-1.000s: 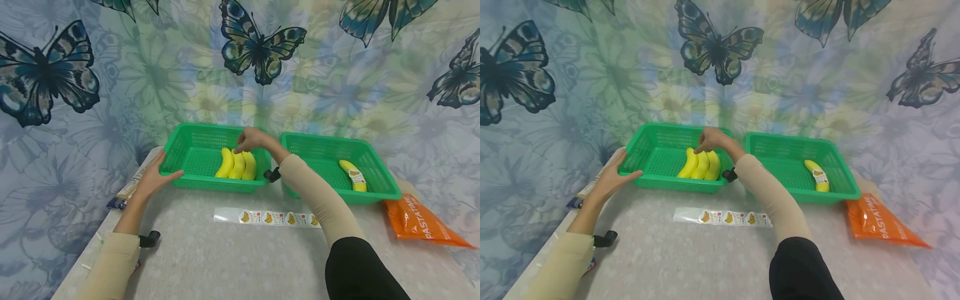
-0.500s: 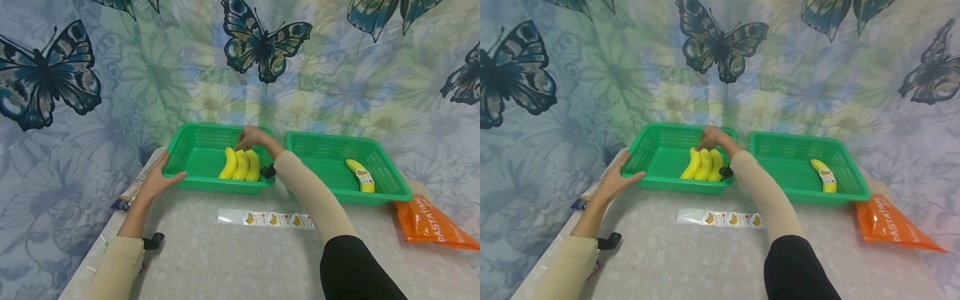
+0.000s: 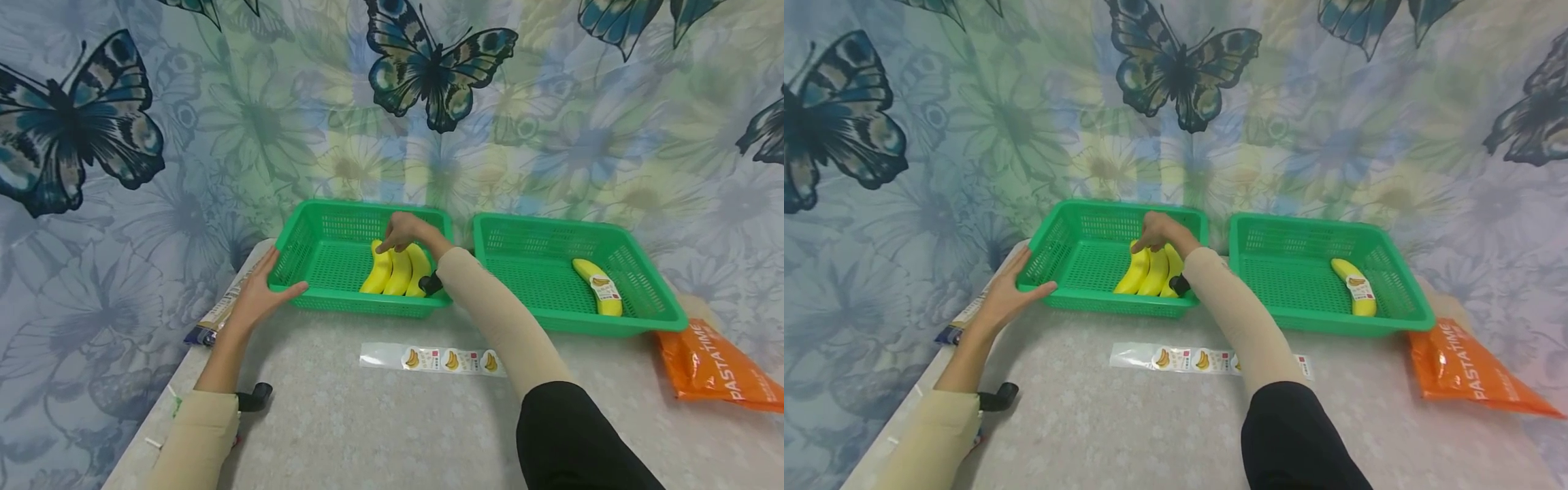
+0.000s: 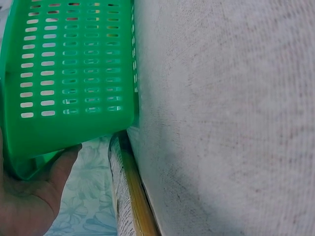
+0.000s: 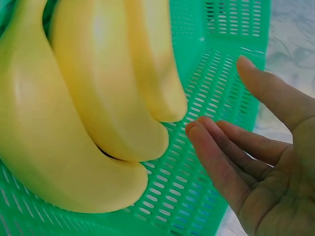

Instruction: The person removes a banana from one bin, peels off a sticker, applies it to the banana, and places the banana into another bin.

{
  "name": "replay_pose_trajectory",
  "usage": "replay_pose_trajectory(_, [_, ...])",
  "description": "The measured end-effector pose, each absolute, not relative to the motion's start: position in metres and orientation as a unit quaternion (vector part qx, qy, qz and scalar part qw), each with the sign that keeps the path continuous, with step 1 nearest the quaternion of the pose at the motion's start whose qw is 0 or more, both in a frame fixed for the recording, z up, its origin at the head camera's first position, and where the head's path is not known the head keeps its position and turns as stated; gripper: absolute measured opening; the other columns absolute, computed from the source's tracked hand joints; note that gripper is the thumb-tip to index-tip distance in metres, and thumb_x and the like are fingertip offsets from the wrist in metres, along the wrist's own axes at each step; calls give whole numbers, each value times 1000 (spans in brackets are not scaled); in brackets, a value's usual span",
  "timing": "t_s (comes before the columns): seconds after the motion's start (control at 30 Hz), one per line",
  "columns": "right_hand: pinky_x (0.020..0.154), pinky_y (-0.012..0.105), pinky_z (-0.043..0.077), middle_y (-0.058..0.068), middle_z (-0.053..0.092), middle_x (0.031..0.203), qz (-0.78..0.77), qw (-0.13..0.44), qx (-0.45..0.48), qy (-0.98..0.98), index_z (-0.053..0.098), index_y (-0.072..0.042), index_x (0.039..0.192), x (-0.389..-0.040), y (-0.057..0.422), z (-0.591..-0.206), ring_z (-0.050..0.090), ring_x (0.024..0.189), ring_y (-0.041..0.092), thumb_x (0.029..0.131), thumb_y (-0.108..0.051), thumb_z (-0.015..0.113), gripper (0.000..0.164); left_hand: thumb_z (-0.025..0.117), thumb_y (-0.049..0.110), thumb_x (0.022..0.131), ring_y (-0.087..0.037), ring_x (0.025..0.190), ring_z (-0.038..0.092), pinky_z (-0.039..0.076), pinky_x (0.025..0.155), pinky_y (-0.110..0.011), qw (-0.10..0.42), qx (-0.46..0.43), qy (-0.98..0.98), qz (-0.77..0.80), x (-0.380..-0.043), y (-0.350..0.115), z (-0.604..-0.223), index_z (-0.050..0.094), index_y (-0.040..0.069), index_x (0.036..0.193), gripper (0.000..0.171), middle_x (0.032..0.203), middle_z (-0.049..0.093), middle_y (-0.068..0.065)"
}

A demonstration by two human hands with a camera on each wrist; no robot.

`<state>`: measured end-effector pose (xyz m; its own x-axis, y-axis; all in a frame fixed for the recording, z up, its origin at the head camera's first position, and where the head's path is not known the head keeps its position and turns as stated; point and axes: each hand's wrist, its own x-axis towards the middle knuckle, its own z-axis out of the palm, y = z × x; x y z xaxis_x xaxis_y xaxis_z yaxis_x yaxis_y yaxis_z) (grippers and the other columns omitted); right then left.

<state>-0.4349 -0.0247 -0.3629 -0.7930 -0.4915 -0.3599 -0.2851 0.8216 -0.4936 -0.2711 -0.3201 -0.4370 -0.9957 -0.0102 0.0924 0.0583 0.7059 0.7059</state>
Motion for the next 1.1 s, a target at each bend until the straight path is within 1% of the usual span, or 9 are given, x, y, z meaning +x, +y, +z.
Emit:
replay_pose_trajectory(0.17, [80, 32, 56, -4, 45, 62, -172, 252, -204, 930, 59, -10, 68, -439, -33, -375, 54, 59, 10, 85, -40, 74, 38, 67, 57, 84, -48, 149, 5, 1, 110, -78, 46, -14, -923, -382, -272, -319, -437, 3, 20, 158, 104, 166, -1, -4])
replay_pose_trajectory(0.23, [74, 30, 53, -4, 34, 54, -149, 261, -194, 934, 45, -13, 59, -441, -36, -379, 44, 52, 9, 85, -44, 73, 49, 67, 57, 84, -48, 148, 6, 0, 110, -77, 46, -15, -924, -380, -272, -318, -436, 4, 19, 158, 104, 166, 0, -5])
replay_pose_trajectory(0.3, [74, 29, 54, -5, 40, 52, -140, 266, -184, 936, 44, -15, 59, -440, -39, -383, 49, 52, 9, 84, -47, 73, 50, 67, 57, 84, -48, 149, 6, 0, 110, -77, 46, -14, -924, -380, -272, -318, -436, 4, 19, 158, 104, 166, 0, -5])
replay_pose_trajectory(0.37, [75, 28, 56, -3, 48, 57, -139, 268, -171, 938, 51, -13, 66, -439, -42, -386, 55, 57, 11, 84, -47, 73, 45, 67, 57, 84, -48, 149, 6, 0, 110, -77, 49, -12, -923, -381, -271, -319, -436, 5, 19, 158, 104, 166, 0, -5])
replay_pose_trajectory(0.43, [74, 26, 57, 2, 60, 76, -143, 270, -158, 939, 60, -7, 90, -437, -46, -388, 61, 65, 12, 84, -46, 73, 42, 67, 57, 84, -48, 149, 7, 2, 111, -77, 51, -8, -922, -383, -271, -319, -436, 6, 19, 158, 104, 166, 1, -4])
replay_pose_trajectory(0.57, [73, 25, 58, 12, 56, 122, -169, 283, -129, 935, 43, -5, 135, -430, -53, -393, 67, 80, 16, 84, -42, 74, 70, 68, 56, 84, -47, 149, 7, 8, 110, -77, 53, -2, -922, -384, -270, -319, -437, 6, 20, 158, 103, 166, 0, -1])
replay_pose_trajectory(0.63, [71, 24, 58, 14, 53, 130, -166, 284, -128, 936, 42, -5, 137, -428, -55, -394, 68, 81, 16, 84, -42, 74, 72, 68, 56, 84, -47, 149, 7, 10, 110, -77, 53, -1, -922, -384, -270, -318, -438, 6, 20, 158, 103, 166, 0, 0])
replay_pose_trajectory(0.83, [72, 25, 59, 11, 58, 110, -152, 285, -128, 938, 48, -6, 123, -426, -58, -395, 70, 84, 19, 85, -40, 74, 57, 68, 55, 84, -47, 149, 7, 9, 110, -77, 51, -3, -920, -389, -269, -317, -438, 7, 20, 158, 103, 166, 1, -1])
replay_pose_trajectory(1.1, [78, 27, 58, 16, 50, 135, -205, 319, -111, 918, 29, -4, 148, -428, -59, -398, 66, 91, 20, 86, -35, 75, 84, 67, 56, 84, -47, 149, 7, 7, 110, -77, 52, -1, -920, -388, -269, -318, -437, 6, 21, 158, 103, 166, 0, 0])
